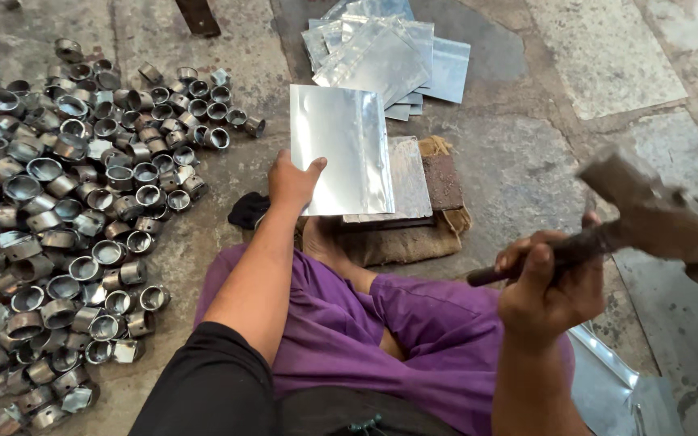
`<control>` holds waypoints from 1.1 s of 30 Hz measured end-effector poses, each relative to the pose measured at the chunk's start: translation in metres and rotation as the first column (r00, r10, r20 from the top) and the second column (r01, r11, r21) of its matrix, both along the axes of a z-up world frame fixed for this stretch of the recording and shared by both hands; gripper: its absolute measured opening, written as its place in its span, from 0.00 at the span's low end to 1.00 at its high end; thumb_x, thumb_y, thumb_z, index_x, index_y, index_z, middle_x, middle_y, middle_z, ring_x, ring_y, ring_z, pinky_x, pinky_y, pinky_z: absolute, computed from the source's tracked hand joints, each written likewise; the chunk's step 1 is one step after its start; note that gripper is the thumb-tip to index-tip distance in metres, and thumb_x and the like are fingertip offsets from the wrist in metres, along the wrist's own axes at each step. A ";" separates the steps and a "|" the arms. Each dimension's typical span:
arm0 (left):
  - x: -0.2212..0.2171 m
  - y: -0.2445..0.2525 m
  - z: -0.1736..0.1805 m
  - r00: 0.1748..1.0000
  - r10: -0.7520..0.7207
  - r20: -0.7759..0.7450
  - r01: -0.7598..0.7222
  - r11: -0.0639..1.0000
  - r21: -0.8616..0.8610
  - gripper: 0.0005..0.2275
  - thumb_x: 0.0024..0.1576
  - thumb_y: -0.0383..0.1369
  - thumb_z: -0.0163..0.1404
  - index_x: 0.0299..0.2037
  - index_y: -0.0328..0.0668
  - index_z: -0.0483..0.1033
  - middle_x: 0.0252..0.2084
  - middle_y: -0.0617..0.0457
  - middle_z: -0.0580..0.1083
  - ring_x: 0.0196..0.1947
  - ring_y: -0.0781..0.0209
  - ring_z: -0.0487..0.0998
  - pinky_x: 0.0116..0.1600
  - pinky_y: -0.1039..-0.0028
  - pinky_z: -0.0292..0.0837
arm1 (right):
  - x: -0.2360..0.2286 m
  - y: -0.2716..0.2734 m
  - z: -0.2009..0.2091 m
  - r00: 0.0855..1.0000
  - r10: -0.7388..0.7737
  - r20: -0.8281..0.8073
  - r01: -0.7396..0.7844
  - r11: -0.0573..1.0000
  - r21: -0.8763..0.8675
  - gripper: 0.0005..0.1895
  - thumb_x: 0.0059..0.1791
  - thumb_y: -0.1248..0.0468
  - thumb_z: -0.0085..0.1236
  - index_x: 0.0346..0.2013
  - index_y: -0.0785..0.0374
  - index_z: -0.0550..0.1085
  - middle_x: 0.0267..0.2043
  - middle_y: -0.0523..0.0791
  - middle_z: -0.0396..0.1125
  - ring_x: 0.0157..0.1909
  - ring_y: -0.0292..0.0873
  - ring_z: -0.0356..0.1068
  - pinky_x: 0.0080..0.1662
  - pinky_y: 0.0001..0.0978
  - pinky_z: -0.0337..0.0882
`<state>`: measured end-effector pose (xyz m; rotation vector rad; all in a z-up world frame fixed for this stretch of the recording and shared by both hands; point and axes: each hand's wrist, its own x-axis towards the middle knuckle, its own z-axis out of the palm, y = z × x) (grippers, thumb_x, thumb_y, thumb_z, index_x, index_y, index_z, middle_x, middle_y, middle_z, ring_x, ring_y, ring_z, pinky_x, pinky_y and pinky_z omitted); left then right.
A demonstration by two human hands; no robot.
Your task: The person sits on the floor and repeatedly hammers a rectangular metal sheet placed on a wooden block. They hold the sheet with one hand and strike it with a hammer in the other hand, occasionally adjusting the sheet's position.
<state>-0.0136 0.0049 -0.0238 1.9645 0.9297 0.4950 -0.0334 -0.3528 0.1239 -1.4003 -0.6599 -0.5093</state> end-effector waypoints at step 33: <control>-0.008 0.003 0.017 1.000 -0.003 0.029 0.005 0.997 -0.074 0.23 0.51 0.42 0.64 0.50 0.34 0.74 0.49 0.36 0.78 0.50 0.38 0.79 0.53 0.57 0.73 | 0.026 0.038 -0.086 0.984 -0.148 -0.102 0.013 0.626 -0.780 0.14 0.54 0.63 0.59 0.54 0.64 0.76 0.33 0.53 0.72 0.33 0.49 0.72 0.36 0.39 0.71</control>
